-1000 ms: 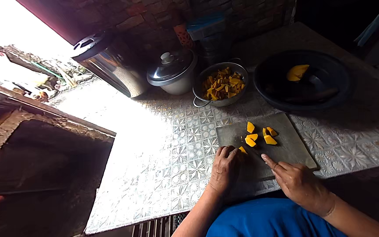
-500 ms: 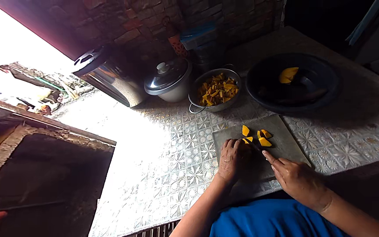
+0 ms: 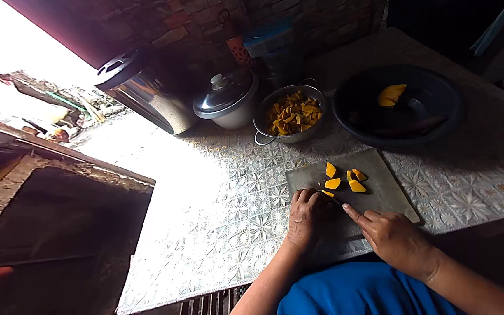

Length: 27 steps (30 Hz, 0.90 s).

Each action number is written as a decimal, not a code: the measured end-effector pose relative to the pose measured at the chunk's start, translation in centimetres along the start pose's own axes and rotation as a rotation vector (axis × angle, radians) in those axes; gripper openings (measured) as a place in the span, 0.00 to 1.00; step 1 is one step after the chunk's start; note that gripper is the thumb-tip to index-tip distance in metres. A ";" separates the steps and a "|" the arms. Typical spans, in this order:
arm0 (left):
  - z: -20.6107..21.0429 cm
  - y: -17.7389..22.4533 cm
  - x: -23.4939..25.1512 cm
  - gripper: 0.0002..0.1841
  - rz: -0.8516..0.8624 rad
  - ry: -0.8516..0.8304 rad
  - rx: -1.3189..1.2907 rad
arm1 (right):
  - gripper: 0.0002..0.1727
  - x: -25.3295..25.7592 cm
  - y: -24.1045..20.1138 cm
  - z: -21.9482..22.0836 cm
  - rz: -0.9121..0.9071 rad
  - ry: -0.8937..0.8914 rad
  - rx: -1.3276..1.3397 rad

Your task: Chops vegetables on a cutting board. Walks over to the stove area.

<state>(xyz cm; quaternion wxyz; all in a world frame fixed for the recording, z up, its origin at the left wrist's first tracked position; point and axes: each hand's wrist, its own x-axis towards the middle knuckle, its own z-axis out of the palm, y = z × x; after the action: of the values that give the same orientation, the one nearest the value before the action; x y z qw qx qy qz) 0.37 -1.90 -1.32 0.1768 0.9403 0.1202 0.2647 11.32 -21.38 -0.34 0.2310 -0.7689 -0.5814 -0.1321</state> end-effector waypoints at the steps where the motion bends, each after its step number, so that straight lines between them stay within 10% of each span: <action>1: 0.0 0.0 0.0 0.09 0.003 -0.002 0.006 | 0.28 0.0 0.0 -0.1 -0.009 -0.006 -0.016; 27: 0.5 -0.2 0.1 0.09 0.017 0.010 0.056 | 0.29 1.6 0.1 0.4 0.045 -0.223 0.029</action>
<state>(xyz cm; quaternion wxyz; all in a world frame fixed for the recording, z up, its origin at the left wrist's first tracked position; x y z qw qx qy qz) 0.70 -1.81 -1.74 0.1476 0.9446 0.1203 0.2672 11.81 -19.85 0.09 0.1786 -0.7882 -0.5881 -0.0321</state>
